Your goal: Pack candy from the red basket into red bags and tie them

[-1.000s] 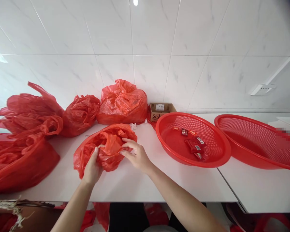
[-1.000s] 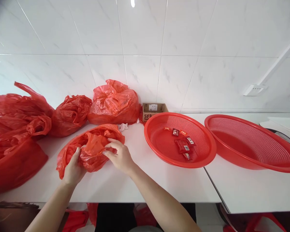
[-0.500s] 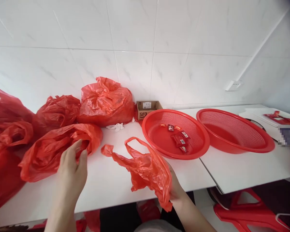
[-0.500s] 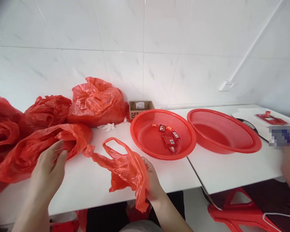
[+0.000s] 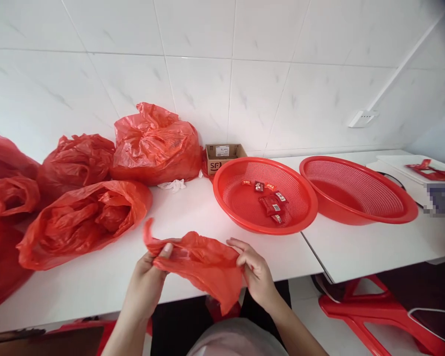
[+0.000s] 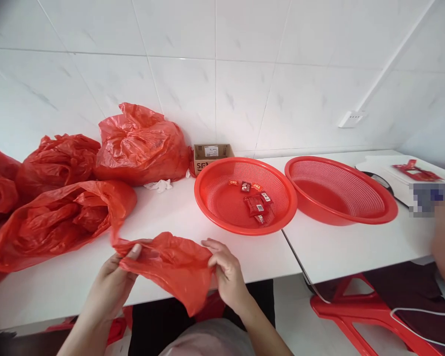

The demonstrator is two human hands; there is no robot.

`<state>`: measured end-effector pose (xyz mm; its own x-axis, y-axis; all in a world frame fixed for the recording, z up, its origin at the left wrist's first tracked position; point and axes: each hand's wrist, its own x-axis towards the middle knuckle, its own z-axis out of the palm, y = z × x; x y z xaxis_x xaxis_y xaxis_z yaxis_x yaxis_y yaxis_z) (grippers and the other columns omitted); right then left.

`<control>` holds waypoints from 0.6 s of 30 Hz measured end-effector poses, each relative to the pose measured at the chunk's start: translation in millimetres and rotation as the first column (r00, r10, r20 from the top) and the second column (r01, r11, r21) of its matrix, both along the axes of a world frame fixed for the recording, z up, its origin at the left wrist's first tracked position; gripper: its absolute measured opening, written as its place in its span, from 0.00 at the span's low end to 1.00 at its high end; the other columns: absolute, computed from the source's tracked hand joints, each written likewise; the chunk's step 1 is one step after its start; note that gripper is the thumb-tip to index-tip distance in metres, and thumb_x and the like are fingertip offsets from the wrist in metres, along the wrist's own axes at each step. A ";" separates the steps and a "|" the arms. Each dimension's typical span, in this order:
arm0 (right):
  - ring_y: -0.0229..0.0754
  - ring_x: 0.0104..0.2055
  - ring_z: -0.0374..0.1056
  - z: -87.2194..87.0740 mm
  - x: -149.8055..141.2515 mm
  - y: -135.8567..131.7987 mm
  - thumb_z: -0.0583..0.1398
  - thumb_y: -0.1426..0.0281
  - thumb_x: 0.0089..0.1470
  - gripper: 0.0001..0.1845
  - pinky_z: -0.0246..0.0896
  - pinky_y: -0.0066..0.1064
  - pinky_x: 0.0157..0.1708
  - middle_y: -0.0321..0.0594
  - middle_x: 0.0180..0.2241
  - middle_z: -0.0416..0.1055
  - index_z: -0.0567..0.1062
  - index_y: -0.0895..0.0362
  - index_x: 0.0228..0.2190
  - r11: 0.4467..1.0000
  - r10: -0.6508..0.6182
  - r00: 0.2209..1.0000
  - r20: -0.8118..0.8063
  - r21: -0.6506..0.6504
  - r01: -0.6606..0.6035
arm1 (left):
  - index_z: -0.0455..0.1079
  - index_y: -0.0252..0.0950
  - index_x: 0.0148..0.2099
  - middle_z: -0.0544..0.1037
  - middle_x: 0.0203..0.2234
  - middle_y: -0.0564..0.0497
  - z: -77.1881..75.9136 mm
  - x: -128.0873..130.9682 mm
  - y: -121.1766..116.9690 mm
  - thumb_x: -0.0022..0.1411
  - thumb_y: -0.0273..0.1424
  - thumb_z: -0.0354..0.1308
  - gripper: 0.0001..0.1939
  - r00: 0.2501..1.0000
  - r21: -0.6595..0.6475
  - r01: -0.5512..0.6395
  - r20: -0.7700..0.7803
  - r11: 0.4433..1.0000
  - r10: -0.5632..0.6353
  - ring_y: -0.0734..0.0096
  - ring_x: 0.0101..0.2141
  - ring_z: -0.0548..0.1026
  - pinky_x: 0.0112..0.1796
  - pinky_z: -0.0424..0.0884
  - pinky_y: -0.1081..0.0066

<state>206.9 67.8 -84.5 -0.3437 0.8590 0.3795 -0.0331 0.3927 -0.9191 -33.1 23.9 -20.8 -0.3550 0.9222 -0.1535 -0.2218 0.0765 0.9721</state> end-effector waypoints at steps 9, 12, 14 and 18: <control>0.42 0.50 0.69 42.4 10.9 -21.6 0.52 0.75 0.61 0.08 0.64 0.35 0.49 0.42 0.46 0.73 0.70 0.53 0.35 0.966 -0.253 0.958 0.138 0.096 0.241 | 0.78 0.34 0.44 0.83 0.38 0.45 2.0 7.2 -4.2 0.47 0.33 0.72 0.20 0.990 0.052 -0.096 0.112 0.994 0.090 0.54 0.45 0.78 0.44 0.76 0.65; 0.42 0.53 0.67 74.6 -12.9 -34.8 0.57 0.75 0.59 0.15 0.63 0.36 0.52 0.42 0.50 0.71 0.69 0.52 0.47 0.951 -0.120 0.984 0.131 0.300 0.076 | 0.78 0.37 0.47 0.82 0.43 0.44 5.6 20.3 -10.5 0.48 0.32 0.72 0.21 0.998 0.073 0.051 0.018 0.996 -0.052 0.52 0.49 0.76 0.48 0.74 0.62; 0.46 0.53 0.66 83.4 -27.0 -34.0 0.62 0.73 0.56 0.22 0.61 0.39 0.53 0.44 0.51 0.71 0.67 0.53 0.52 0.914 -0.085 0.974 0.211 0.406 -0.009 | 0.77 0.38 0.48 0.81 0.46 0.44 10.7 25.4 -17.2 0.47 0.30 0.72 0.23 0.985 0.079 0.170 0.005 0.982 -0.171 0.51 0.50 0.76 0.50 0.73 0.61; 0.41 0.36 0.69 75.2 -29.6 -21.6 0.58 0.75 0.59 0.07 0.62 0.37 0.44 0.37 0.33 0.75 0.73 0.54 0.40 0.906 -0.134 0.939 0.317 0.423 -0.013 | 0.78 0.36 0.47 0.81 0.45 0.42 14.9 17.6 -22.9 0.49 0.35 0.71 0.21 0.960 0.120 0.204 0.171 0.972 -0.223 0.53 0.47 0.78 0.48 0.75 0.63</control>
<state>177.3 46.2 -9.3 -0.4646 0.6721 0.5765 0.2795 0.7291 -0.6247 -15.5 1.0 -5.9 -0.1228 0.9873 -0.1004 -0.3843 0.0460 0.9220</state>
